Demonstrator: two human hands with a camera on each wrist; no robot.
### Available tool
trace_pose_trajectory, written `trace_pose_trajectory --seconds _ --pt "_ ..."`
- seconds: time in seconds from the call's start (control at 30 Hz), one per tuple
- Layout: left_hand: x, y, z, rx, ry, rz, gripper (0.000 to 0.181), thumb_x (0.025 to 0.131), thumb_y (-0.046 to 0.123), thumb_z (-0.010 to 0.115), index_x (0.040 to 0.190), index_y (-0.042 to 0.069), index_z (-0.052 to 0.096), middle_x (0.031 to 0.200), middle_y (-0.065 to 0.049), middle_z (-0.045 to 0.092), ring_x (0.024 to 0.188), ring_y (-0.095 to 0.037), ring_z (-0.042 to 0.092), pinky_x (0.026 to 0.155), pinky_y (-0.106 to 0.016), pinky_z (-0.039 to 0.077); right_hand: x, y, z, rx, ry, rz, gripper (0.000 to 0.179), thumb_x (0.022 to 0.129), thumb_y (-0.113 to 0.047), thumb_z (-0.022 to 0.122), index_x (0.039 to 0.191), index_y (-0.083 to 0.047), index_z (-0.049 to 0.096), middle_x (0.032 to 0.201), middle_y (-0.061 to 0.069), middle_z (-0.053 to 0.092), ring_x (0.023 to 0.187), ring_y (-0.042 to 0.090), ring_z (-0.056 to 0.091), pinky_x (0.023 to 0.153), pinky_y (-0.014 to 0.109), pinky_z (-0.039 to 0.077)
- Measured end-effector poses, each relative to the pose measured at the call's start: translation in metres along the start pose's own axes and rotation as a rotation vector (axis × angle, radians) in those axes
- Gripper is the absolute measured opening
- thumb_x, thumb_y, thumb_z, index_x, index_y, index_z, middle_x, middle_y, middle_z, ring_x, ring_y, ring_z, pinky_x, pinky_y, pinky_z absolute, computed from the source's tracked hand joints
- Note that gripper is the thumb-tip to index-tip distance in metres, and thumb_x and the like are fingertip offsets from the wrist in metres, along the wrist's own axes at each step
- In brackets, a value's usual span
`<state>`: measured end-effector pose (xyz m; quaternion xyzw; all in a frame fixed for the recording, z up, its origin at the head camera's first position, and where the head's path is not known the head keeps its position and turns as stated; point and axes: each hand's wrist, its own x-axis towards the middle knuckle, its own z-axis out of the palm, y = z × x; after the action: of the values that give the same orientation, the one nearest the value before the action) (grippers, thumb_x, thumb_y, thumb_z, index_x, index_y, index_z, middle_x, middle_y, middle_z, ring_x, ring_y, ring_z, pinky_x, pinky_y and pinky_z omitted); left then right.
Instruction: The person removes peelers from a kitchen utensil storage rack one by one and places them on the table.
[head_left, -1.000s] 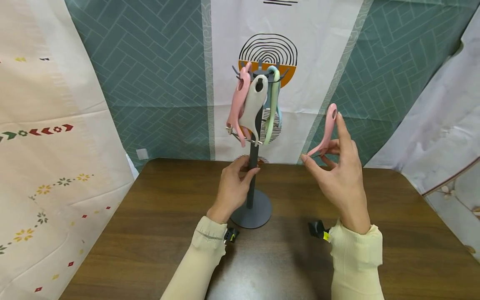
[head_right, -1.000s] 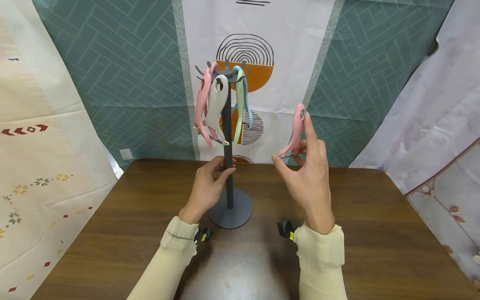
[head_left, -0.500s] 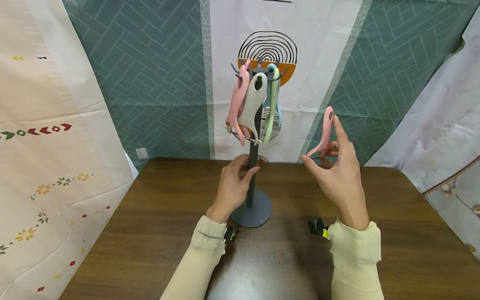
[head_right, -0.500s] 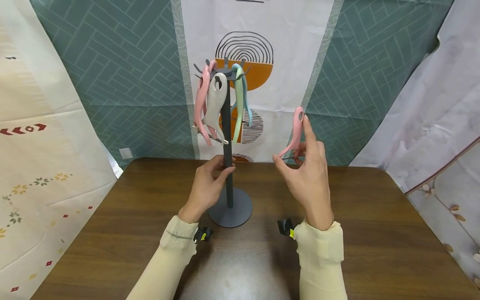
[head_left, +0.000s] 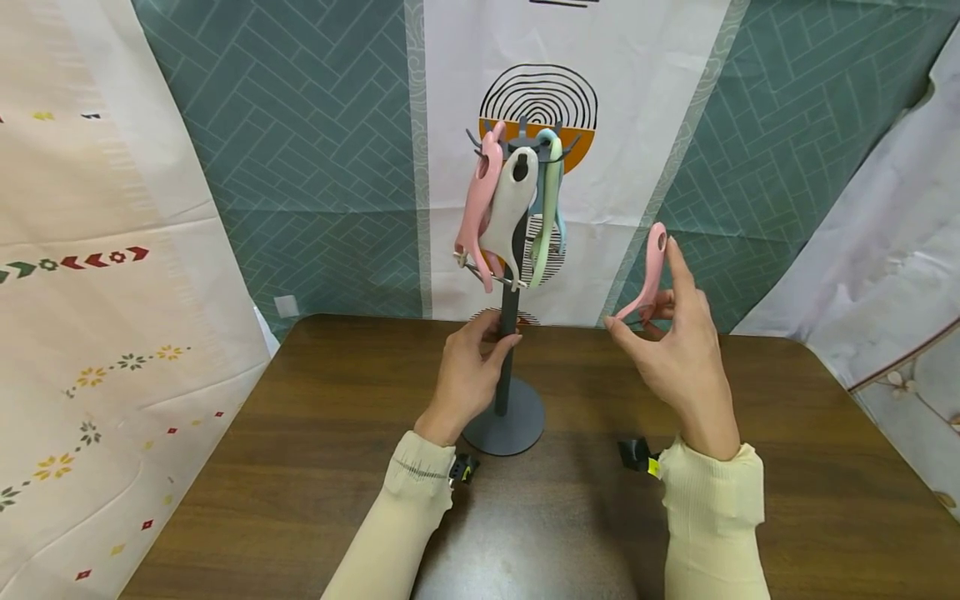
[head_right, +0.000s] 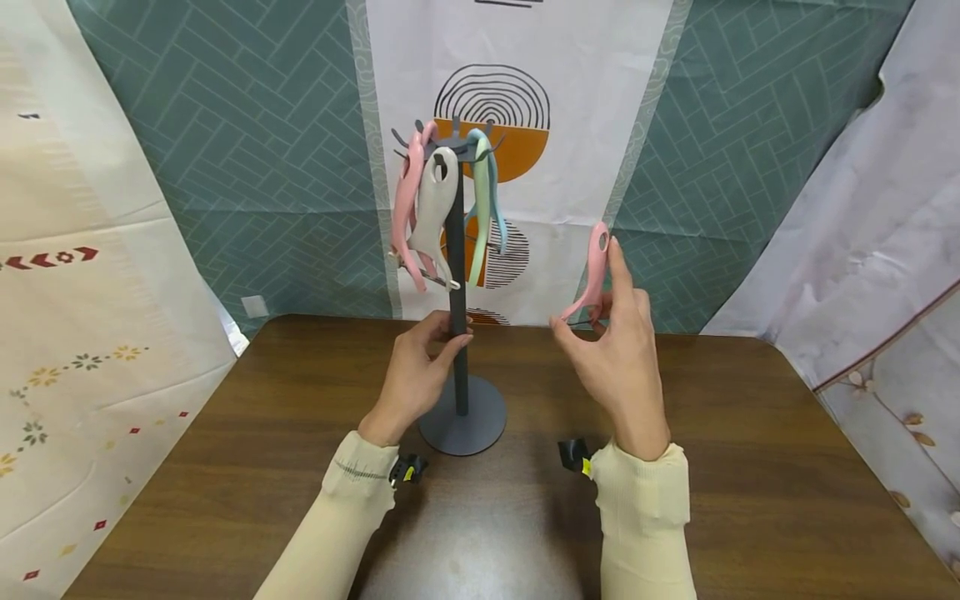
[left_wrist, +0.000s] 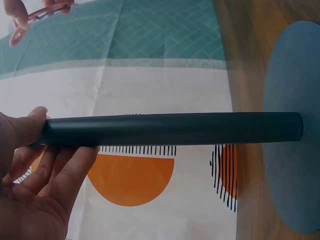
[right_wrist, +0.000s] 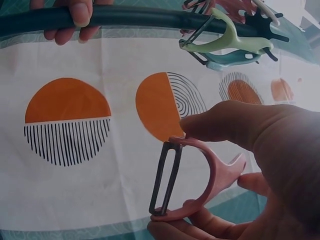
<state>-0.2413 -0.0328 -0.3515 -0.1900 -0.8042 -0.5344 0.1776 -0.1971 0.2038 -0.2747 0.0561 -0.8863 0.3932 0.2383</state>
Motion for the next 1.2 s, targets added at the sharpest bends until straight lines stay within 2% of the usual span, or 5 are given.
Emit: trace_pose_trajectory --seconds 0.2,0.47,0.7,0.93,1.2 --pt "0.0001 -0.0001 0.0005 -0.003 -0.002 0.002 0.020 0.099 0.018 0.068 0.117 0.008 0.068 0.105 -0.008 0.073 0.098 -0.021 0.069 0.081 -0.035 0.062 0.0008 0.0025 0.0004 -0.012 -0.028 0.006 0.105 0.090 -0.029 0.079 0.165 -0.034 0.005 0.105 0.017 0.053 0.112 0.022 0.043 0.097 0.052 0.055" --pt "-0.0001 -0.0004 0.0001 0.000 0.001 0.000 0.020 0.099 0.018 0.069 0.116 0.008 0.068 0.105 -0.008 0.072 0.098 -0.020 0.069 0.081 -0.035 0.062 0.0004 0.0041 -0.0001 -0.055 -0.037 0.002 0.104 0.089 -0.032 0.079 0.164 -0.036 0.006 0.105 0.016 0.056 0.112 0.025 0.046 0.090 0.041 0.057" --pt "-0.0004 -0.0003 -0.0001 0.003 -0.002 -0.001 0.021 0.099 0.018 0.069 0.117 0.009 0.068 0.104 -0.007 0.072 0.097 -0.019 0.069 0.082 -0.035 0.062 -0.0008 0.0052 -0.0011 -0.065 -0.062 0.021 0.105 0.089 -0.031 0.079 0.165 -0.034 0.006 0.109 0.019 0.056 0.114 0.032 0.050 0.087 0.043 0.051" --pt "-0.0007 -0.0011 0.0003 -0.002 -0.004 0.000 0.020 0.098 0.018 0.069 0.116 0.008 0.068 0.104 -0.007 0.072 0.097 -0.020 0.069 0.082 -0.036 0.062 -0.0007 0.0062 -0.0015 -0.091 -0.080 0.035 0.106 0.088 -0.030 0.079 0.165 -0.034 0.006 0.111 0.019 0.055 0.103 0.032 0.057 0.083 0.042 0.049" --pt "-0.0006 -0.0011 0.0006 -0.001 -0.011 -0.006 0.022 0.099 0.019 0.068 0.118 0.008 0.067 0.105 -0.007 0.072 0.098 -0.019 0.069 0.083 -0.035 0.062 -0.0002 0.0072 -0.0002 -0.119 -0.073 0.014 0.105 0.087 -0.026 0.080 0.165 -0.030 0.009 0.103 0.018 0.058 0.104 0.029 0.050 0.079 0.038 0.042"
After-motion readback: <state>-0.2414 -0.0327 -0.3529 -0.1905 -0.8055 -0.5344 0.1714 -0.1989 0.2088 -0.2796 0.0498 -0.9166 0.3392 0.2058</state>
